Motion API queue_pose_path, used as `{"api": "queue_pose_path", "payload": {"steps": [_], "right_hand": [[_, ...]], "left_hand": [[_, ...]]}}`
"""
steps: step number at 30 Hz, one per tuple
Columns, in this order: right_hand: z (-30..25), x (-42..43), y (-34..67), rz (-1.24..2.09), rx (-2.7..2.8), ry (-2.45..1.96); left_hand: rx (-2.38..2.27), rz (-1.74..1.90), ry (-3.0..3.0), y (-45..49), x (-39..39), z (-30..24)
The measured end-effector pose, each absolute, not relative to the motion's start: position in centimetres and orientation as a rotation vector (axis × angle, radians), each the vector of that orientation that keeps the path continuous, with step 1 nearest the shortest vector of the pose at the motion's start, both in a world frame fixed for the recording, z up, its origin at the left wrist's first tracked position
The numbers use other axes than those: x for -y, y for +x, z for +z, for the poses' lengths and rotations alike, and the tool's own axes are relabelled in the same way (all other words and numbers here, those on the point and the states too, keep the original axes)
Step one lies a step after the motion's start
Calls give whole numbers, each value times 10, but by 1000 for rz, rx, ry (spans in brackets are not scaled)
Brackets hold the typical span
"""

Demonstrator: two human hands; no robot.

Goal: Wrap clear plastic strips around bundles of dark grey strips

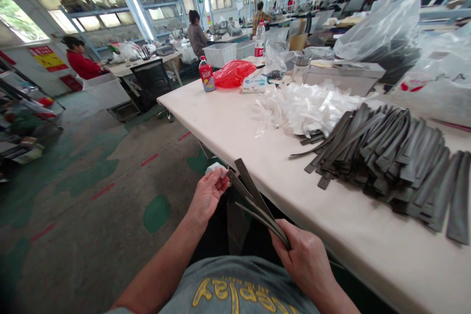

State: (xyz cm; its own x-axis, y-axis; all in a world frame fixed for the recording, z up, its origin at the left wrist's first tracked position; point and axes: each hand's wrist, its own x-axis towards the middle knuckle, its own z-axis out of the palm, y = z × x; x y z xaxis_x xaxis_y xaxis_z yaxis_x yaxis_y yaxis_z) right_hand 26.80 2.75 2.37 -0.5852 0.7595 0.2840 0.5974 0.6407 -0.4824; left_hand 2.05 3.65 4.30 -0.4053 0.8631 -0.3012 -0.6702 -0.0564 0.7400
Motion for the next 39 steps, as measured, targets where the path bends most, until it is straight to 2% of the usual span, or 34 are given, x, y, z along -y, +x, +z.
{"api": "queue_pose_path", "payload": {"steps": [10, 15, 17, 22, 25, 28, 33, 39], "right_hand": [[16, -30, 268, 357, 2463, -1057], [16, -29, 262, 471, 2452, -1113], [22, -29, 254, 635, 2412, -1182], [39, -33, 238, 1406, 2086, -1221], [40, -35, 239, 1590, 1957, -1203], [37, -36, 240, 1566, 1946, -1223], [39, -41, 235, 1414, 1940, -1191], [41, -44, 230, 1373, 1978, -1188]], "left_hand": [[-1027, 1716, 250, 22, -36, 41], [-1047, 1658, 253, 32, -32, 34], [-1046, 1613, 265, 41, -28, 30], [-1069, 1545, 266, 55, -23, 27], [-1078, 1585, 310, 52, -23, 30], [-1115, 1600, 366, 56, -19, 30], [-1080, 1363, 591, 80, -10, 26], [-1007, 1657, 503, 63, -36, 42]]}}
